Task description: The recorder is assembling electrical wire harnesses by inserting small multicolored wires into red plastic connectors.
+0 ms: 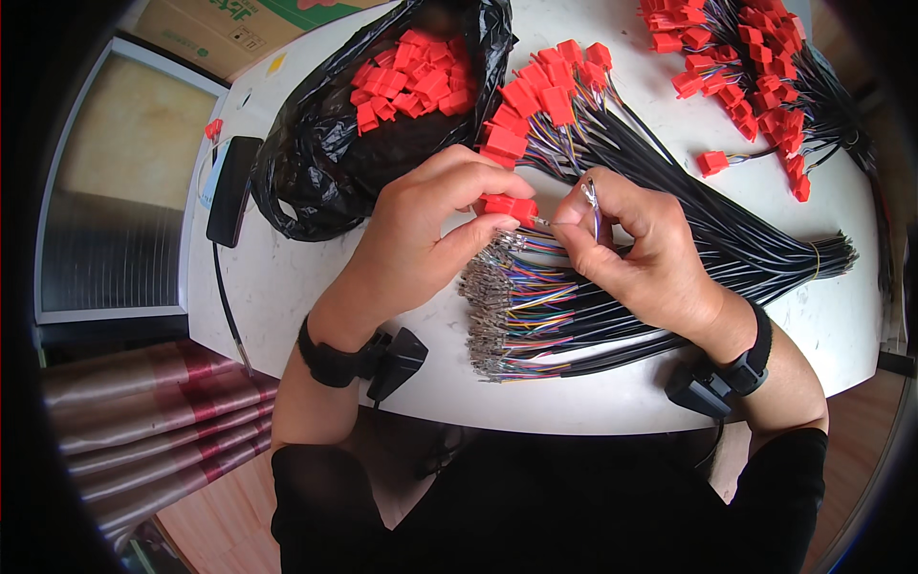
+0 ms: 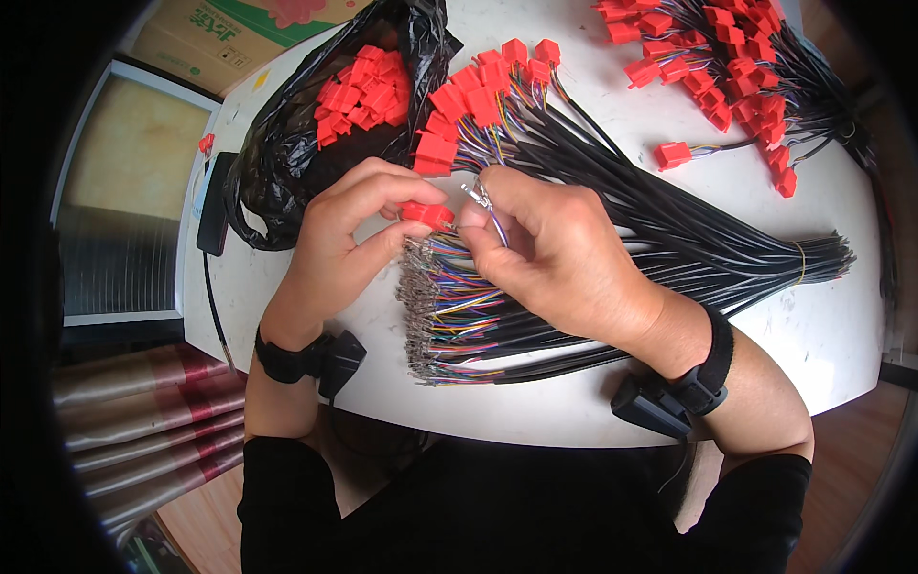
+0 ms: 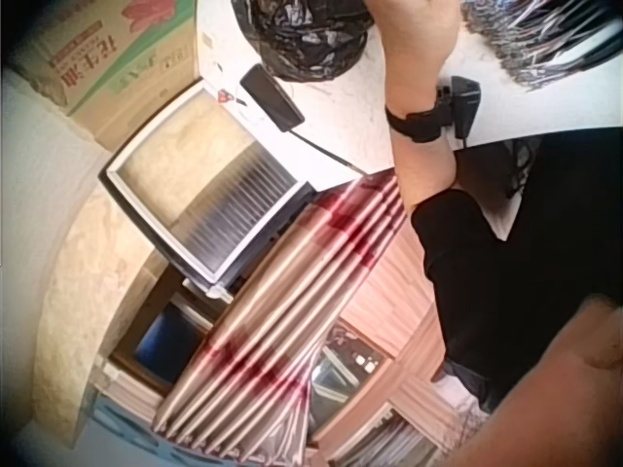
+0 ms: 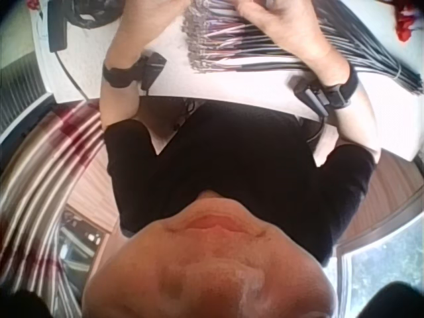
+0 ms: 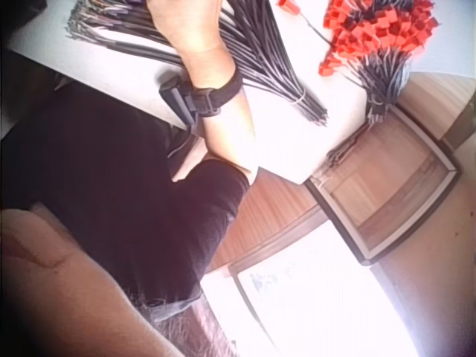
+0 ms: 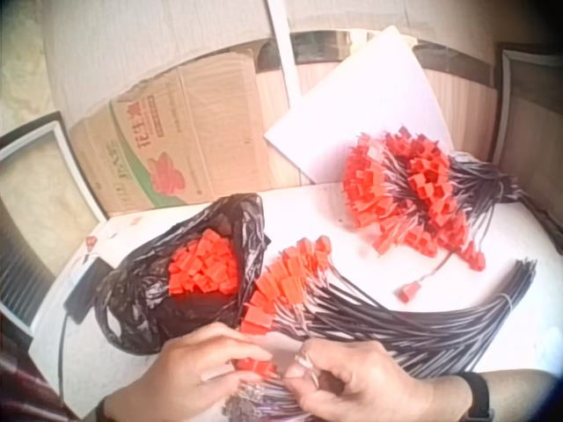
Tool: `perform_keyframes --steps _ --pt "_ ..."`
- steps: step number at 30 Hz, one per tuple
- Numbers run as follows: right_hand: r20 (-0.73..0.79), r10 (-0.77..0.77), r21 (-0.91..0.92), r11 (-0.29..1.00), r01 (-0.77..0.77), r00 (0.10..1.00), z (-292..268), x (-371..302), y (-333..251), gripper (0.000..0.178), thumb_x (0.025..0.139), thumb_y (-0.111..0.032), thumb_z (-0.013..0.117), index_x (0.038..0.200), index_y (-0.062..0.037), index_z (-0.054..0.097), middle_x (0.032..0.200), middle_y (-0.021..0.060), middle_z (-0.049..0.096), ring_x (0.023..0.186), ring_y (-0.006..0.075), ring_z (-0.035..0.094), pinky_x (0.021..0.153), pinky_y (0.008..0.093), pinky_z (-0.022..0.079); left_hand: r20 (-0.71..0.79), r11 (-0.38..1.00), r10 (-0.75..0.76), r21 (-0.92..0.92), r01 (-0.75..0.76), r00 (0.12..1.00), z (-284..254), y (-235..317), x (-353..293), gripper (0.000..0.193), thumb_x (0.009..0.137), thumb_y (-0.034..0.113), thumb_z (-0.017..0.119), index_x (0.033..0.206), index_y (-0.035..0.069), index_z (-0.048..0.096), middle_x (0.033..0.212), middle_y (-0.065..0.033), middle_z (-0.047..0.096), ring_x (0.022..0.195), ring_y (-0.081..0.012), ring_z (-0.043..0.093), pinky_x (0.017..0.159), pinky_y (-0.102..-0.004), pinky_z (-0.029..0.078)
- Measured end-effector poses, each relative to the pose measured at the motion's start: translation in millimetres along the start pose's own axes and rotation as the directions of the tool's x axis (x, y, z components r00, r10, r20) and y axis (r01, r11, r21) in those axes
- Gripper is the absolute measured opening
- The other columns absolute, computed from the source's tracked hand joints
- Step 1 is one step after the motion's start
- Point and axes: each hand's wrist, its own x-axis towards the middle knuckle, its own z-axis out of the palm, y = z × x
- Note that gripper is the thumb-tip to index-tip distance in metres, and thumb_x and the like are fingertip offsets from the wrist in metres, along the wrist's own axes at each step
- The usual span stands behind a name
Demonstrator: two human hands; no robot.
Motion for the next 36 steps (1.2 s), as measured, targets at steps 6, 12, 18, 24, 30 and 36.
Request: perform_keyframes --steps 6,12,18,24,30,36 --pt "-0.001 0.043 0.036 0.998 -0.042 0.999 -1 1 1 0.022 0.089 -0.013 0.059 0.073 -0.0020 0.047 0.053 0.0018 0.036 0.049 0.0072 0.035 0.044 0.0253 0.033 0.066 0.995 -0.055 -0.082 0.060 0.996 -7 -2 0 0.023 0.082 0.003 0.060 0.105 0.000 0.062 0.095 -0.0069 0.059 0.086 -0.0147 0.055 0.078 -0.0259 0.043" --pt "-0.008 -0.045 -0.012 0.999 0.045 0.999 0 0 1 0.016 0.086 -0.009 0.060 0.076 -0.0023 0.050 0.055 0.0048 0.040 0.046 0.0111 0.039 0.044 0.0264 0.034 0.015 0.977 -0.033 -0.208 0.036 0.999 -2 -8 -2 0.017 0.086 0.003 0.059 0.102 0.001 0.063 0.091 -0.0070 0.059 0.080 -0.0132 0.057 0.072 -0.0252 0.046" --pt "0.007 -0.104 -0.001 0.995 0.104 0.995 0 -1 -2 0.010 0.083 -0.003 0.062 0.082 -0.0007 0.052 0.062 0.0085 0.045 0.047 0.0165 0.043 0.045 0.0279 0.037 0.045 0.980 -0.046 -0.192 0.054 0.998 -4 -6 -1 0.016 0.088 0.005 0.057 0.102 0.001 0.063 0.092 -0.0073 0.059 0.082 -0.0133 0.057 0.073 -0.0249 0.046" --pt "0.019 -0.101 -0.019 0.995 0.101 0.995 0 -2 -1 0.010 0.083 -0.002 0.061 0.081 -0.0008 0.052 0.061 0.0088 0.045 0.047 0.0178 0.043 0.045 0.0283 0.037 0.127 0.973 -0.099 -0.198 0.123 0.987 -7 0 -1 0.020 0.088 0.005 0.054 0.106 -0.002 0.060 0.103 -0.0093 0.056 0.095 -0.0152 0.053 0.084 -0.0261 0.041" --pt "-0.007 -0.105 -0.008 0.994 0.105 0.994 0 -1 -2 0.011 0.084 -0.005 0.061 0.080 -0.0011 0.052 0.060 0.0087 0.044 0.048 0.0162 0.043 0.044 0.0284 0.036 0.133 0.978 -0.083 -0.181 0.107 0.988 -8 2 0 0.020 0.087 0.004 0.054 0.106 -0.002 0.060 0.104 -0.0094 0.055 0.094 -0.0154 0.053 0.083 -0.0264 0.041" --pt "0.084 0.093 0.163 0.981 -0.105 0.992 -4 1 4 0.018 0.089 -0.013 0.058 0.078 -0.0008 0.052 0.059 0.0004 0.044 0.055 0.0053 0.039 0.047 0.0245 0.033 0.072 0.980 -0.058 -0.187 0.071 0.996 -6 0 -1 0.021 0.086 0.002 0.055 0.106 -0.002 0.061 0.104 -0.0096 0.055 0.093 -0.0149 0.053 0.083 -0.0267 0.041"
